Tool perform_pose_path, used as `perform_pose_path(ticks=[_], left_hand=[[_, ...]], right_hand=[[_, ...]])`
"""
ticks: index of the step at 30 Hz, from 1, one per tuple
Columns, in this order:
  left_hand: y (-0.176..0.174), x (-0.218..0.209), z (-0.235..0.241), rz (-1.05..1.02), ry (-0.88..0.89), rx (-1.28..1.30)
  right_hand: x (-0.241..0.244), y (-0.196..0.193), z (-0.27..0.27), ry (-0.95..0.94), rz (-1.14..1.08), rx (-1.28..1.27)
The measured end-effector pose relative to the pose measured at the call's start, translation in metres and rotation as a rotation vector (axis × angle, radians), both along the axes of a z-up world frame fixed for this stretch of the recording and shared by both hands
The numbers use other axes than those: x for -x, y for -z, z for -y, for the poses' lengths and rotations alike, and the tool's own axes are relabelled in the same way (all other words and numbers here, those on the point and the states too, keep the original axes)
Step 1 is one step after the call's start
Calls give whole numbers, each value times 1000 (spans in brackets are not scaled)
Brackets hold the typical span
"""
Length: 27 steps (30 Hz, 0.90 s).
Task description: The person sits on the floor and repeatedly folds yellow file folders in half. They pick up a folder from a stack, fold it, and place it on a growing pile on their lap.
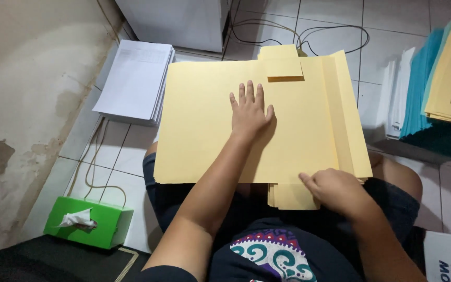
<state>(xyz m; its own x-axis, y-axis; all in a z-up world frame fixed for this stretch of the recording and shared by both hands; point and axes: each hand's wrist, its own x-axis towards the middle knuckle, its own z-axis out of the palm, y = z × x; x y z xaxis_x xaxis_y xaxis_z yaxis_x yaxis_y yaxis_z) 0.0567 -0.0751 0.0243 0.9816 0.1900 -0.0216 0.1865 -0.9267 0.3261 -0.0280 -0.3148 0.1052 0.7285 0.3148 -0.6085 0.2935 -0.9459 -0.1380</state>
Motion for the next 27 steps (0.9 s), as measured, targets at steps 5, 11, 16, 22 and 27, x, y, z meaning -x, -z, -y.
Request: perform_pose_path(ticks=[5,11,16,22,27], left_hand=[[-6,-3,-3,37,16,-31],[-6,-4,0,2,29,-43],[-5,-8,-1,7,27,-45],[16,-17,0,50,66,-43],[48,-64,24,151,372,-102]], right_hand=[[-3,112,-35,-398,610,-416],[-6,117,-34,-242,734,-420],[-7,125,-51,-398,620,-272],[-30,111,-14,63,606,-247],[-27,105,-19,81,629,-208]])
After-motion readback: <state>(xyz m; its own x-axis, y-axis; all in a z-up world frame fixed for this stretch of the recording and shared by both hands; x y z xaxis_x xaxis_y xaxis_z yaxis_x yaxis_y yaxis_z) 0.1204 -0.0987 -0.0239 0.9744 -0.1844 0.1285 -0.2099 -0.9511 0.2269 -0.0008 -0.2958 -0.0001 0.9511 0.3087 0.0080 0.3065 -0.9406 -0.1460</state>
